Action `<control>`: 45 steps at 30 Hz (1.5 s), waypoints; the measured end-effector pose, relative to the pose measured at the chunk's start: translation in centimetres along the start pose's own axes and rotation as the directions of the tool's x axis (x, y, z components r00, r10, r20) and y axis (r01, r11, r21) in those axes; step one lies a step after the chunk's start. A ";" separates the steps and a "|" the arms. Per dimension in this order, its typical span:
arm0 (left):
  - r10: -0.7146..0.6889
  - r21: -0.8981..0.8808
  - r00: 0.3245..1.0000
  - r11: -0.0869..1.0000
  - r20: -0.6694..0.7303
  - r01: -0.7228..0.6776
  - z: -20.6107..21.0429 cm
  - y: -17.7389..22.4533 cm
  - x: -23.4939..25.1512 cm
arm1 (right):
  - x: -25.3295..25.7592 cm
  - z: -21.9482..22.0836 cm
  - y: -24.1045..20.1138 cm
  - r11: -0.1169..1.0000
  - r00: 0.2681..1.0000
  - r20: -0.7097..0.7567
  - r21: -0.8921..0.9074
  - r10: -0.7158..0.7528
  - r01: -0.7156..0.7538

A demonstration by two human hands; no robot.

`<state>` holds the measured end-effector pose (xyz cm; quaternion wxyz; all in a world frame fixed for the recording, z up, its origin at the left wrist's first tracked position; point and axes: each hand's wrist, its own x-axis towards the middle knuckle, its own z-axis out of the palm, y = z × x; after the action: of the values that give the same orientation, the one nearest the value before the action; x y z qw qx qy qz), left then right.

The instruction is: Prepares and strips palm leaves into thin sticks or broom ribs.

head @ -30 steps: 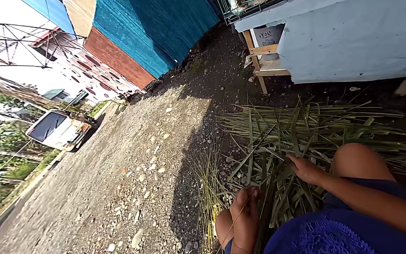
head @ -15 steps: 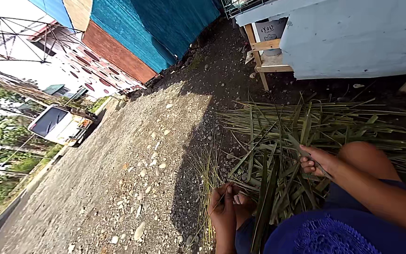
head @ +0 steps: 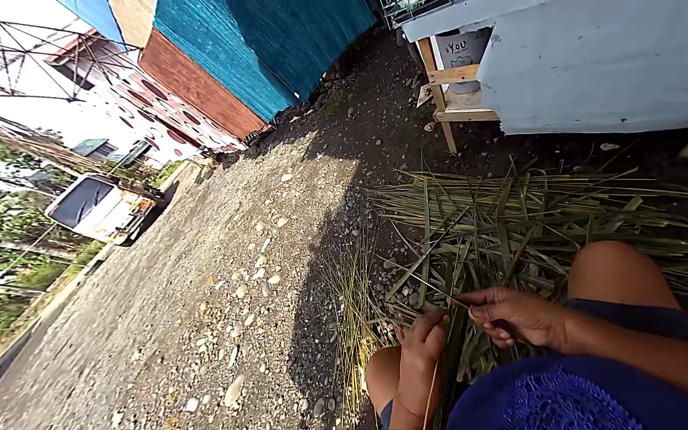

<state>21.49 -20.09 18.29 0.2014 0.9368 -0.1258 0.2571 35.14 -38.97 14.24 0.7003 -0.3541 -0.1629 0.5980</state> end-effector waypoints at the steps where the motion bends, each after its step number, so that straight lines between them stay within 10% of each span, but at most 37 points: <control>1: 0.037 0.023 0.999 0.999 0.031 -0.038 -0.2 0.2 0.0 | 0.0 -0.2 0.0 0.999 1.000 -0.010 0.038 0.000 0.001; 12: 0.192 0.159 0.981 0.968 0.025 -0.194 -1.0 1.8 0.5 | 0.6 -1.6 -1.4 0.975 0.959 -0.264 0.162 -0.104 0.151; 20: -0.033 -0.055 0.990 0.998 -0.137 0.025 -2.1 2.1 -0.6 | 1.7 -8.8 -1.1 0.994 0.678 -0.731 0.007 -0.070 0.110; 26: -0.459 -0.498 0.865 0.809 -0.204 0.312 0.4 1.0 -0.9 | 0.1 -3.2 -0.2 0.994 0.972 -0.220 0.061 -0.079 0.095; 35: -0.436 -0.628 0.894 0.725 -0.101 0.282 1.6 1.7 -1.0 | -0.1 -0.2 -0.1 0.976 0.988 -0.138 0.195 -0.071 0.097; 41: -0.409 -0.620 0.904 0.743 -0.122 0.252 1.6 1.7 -1.3 | 0.9 -2.9 -1.8 0.948 0.883 -0.451 0.205 -0.129 0.244; 45: -0.405 -0.595 0.905 0.761 -0.127 0.257 1.7 1.7 -1.3 | 1.9 -5.7 -2.3 0.955 0.680 -0.721 0.090 -0.133 0.282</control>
<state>20.52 -22.20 16.82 0.5261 0.8019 -0.0011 0.2832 41.01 -38.99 11.49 0.8033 -0.4653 0.1381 0.3452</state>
